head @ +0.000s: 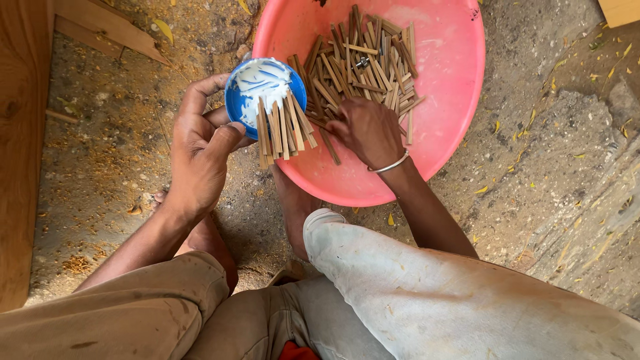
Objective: The person sits on the floor and repeatedly picks up small wooden sticks from a pink basin. They dip the end of each stick into a small blue container of white glue and then place the glued stick into a larger white container. The process is repeated for multiple sticks.
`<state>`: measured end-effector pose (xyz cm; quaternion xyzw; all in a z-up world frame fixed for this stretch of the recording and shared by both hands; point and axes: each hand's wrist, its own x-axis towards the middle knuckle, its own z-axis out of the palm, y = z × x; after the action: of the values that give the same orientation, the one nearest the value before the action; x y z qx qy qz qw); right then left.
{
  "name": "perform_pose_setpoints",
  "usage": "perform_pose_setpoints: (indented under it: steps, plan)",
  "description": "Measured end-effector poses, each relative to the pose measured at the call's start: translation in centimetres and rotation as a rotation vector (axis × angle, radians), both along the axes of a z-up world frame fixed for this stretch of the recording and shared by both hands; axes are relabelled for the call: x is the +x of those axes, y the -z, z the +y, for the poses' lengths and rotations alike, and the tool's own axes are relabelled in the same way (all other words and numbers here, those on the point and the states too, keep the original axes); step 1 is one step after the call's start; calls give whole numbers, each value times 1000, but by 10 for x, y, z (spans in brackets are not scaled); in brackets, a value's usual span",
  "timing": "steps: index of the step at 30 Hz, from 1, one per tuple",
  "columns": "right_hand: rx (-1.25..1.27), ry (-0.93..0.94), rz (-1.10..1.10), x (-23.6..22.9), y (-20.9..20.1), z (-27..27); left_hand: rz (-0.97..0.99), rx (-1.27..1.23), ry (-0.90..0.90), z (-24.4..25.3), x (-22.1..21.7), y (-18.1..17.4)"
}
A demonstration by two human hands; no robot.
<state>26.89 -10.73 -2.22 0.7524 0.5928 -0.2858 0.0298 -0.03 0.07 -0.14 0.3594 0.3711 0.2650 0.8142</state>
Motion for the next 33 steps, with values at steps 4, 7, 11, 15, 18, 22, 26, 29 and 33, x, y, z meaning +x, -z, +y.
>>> perform_pose_setpoints:
  steps: [4, 7, 11, 15, 18, 22, 26, 29, 33]
  plan:
    - [14, -63, 14, 0, -5, 0, 4, 21, -1, 1, 1, 0]
    - [3, -29, -27, 13, -10, -7, 1, 11, 3, 0, -2, 1]
    - [58, 64, -202, 28, -17, -19, -12, 22, -9, 0, 0, 1]
    - [92, 88, -28, 25, -17, -17, 15, 7, -67, 3, -2, 3]
    - [176, -6, 46, 16, -14, -9, -11, -2, -127, 6, -4, 3]
    - [226, -64, 130, 2, -10, 6, -13, -39, -192, 8, -7, 2]
    - [218, -98, 181, -4, -1, 19, 4, -32, -210, 8, -8, 2]
    - [174, -143, -23, -2, 5, 24, 10, -32, -198, 6, -9, 2]
    - [299, -177, -336, 3, 6, 23, 11, -18, -202, 6, -8, 1]
